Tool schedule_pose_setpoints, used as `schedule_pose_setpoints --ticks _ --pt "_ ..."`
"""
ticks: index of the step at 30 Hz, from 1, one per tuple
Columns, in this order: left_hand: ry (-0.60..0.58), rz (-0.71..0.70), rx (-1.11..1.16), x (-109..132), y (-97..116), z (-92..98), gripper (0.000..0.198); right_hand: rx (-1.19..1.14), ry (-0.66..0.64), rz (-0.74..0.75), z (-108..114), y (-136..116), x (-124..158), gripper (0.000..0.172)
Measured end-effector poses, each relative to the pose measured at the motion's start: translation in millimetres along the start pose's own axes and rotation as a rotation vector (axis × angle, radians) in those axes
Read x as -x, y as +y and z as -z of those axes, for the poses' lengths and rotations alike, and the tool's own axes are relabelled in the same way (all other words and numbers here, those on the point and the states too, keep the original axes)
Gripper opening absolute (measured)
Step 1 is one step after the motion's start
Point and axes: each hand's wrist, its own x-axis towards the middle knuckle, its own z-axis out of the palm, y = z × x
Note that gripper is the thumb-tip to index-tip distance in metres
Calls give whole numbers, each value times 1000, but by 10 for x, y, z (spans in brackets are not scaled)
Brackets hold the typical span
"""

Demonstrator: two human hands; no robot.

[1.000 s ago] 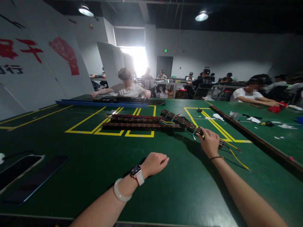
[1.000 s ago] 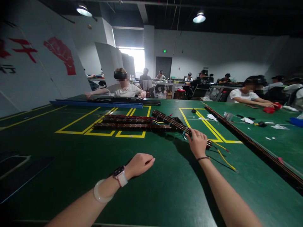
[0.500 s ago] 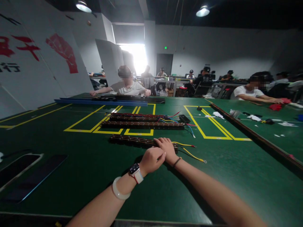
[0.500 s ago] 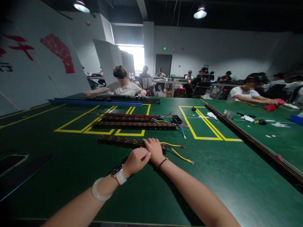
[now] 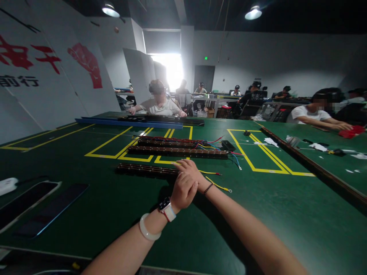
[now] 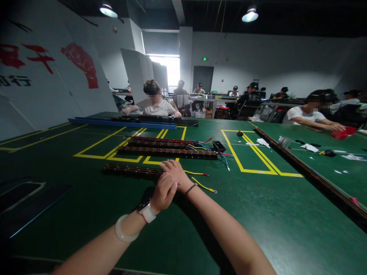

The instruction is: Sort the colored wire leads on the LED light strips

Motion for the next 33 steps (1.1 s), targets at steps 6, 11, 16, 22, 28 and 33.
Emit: schedule_pose_setpoints --ticks 6,11,16,22,28,33 --pt "-49 -3 116 -26 43 -1 38 -146 80 -242 413 573 390 33" --pt "-267 287 431 -56 9 -105 38 -324 -109 -371 426 865 828 40" --pt "-402 613 867 -39 4 -179 40 -380 -214 -356 447 868 822 40" --pt "-625 861 1270 6 27 -176 37 -400 -302 -394 556 815 717 31" --pt "-610 935 1372 29 45 -219 35 -438 -391 -439 623 662 676 25" --pt "-619 929 1392 52 73 -255 30 -398 -381 -372 653 485 630 19"
